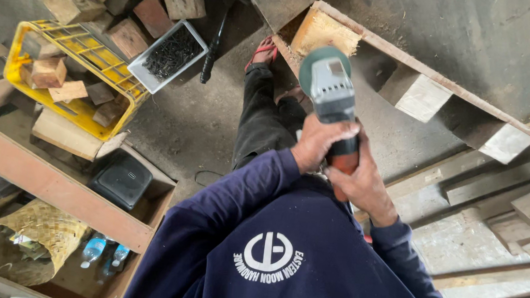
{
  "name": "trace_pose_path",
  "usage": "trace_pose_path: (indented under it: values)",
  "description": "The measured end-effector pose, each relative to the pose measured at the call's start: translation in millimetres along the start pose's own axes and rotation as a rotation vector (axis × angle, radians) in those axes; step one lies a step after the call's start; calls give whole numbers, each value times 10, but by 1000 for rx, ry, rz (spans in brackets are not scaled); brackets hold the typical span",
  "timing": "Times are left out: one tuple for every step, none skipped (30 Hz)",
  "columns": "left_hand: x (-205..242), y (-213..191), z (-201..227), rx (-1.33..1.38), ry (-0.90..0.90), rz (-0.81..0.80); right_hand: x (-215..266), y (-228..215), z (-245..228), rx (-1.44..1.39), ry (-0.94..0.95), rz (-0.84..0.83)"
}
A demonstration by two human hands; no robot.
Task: The person uses an angle grinder to smooth the edges and surfaces of a wooden pallet. They hold the pallet with their left hand while operating the grinder with their right hand, moving the tool along the wood to remove rough edges.
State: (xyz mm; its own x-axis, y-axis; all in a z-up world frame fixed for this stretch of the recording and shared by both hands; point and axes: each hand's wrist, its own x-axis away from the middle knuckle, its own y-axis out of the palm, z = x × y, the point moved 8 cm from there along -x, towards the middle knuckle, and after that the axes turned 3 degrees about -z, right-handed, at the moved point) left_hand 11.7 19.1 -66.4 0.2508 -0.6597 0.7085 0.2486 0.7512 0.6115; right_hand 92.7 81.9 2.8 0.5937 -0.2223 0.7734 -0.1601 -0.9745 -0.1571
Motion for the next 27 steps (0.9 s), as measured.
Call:
trace_pose_path:
  values:
    - [10,8,-13,-12,16,-8,21,-20,34,21,-18,21]
    - [48,54,-87,-1,2,-31,103,-55,82,43,-27,41]
    - [82,97,-162,10,-11,-54,181,-71,131,65,-36,62]
    - [109,154,-238,23,-23,-79,258,-84,168,53,-56,80]
    - [132,197,-302,12,-37,-110,334,-97,199,40,-76,98]
    - [141,233,-348,-1,-44,-139,370,-110,221,30,-103,113]
    - [151,263,-387,-13,-51,-168,389,-108,265,2,-95,112]
    - [151,261,-405,-10,-45,-170,401,-95,303,-29,-85,113]
    - [146,263,-418,-8,-39,-171,409,-87,332,-60,-76,113]
    - [125,258,-415,-8,-29,-176,394,-86,338,-54,-85,112]
    - [98,248,-406,-26,-15,-171,370,-91,336,-48,-94,111]
    - [88,227,-396,-45,-5,-164,349,-78,328,-45,-100,109]
    - [77,208,-384,-65,5,-157,328,-75,316,-34,-98,106]
    - [63,188,-382,-44,-3,-147,309,-80,298,-25,-95,107]
    - [48,165,-375,-22,-10,-137,282,-80,275,-15,-92,108]
    - [35,154,-377,3,-17,-126,260,-84,229,-5,-114,99]
    - [16,135,-362,-13,-10,-118,232,-81,180,5,-135,91]
    - [15,110,-352,-28,-7,-108,219,-64,135,12,-154,81]
    - [24,84,-341,-44,-3,-98,201,-48,137,-6,-113,75]
    - [22,60,-314,-30,3,-83,166,-33,124,-22,-79,69]
    - [25,41,-289,-16,9,-68,151,-23,109,-39,-45,64]
    - [29,19,-267,-3,14,-53,142,-10,61,-25,-52,58]
    - [37,15,-251,-22,18,-47,140,5,13,-10,-58,53]
    - [54,5,-243,-41,19,-40,147,20,-31,3,-62,46]
    - [68,0,-237,-60,20,-32,152,24,-73,3,-59,53]
    - [69,8,-219,-67,35,-41,153,22,-110,5,-60,63]
    - [67,13,-201,-73,49,-49,145,17,-139,7,-60,73]
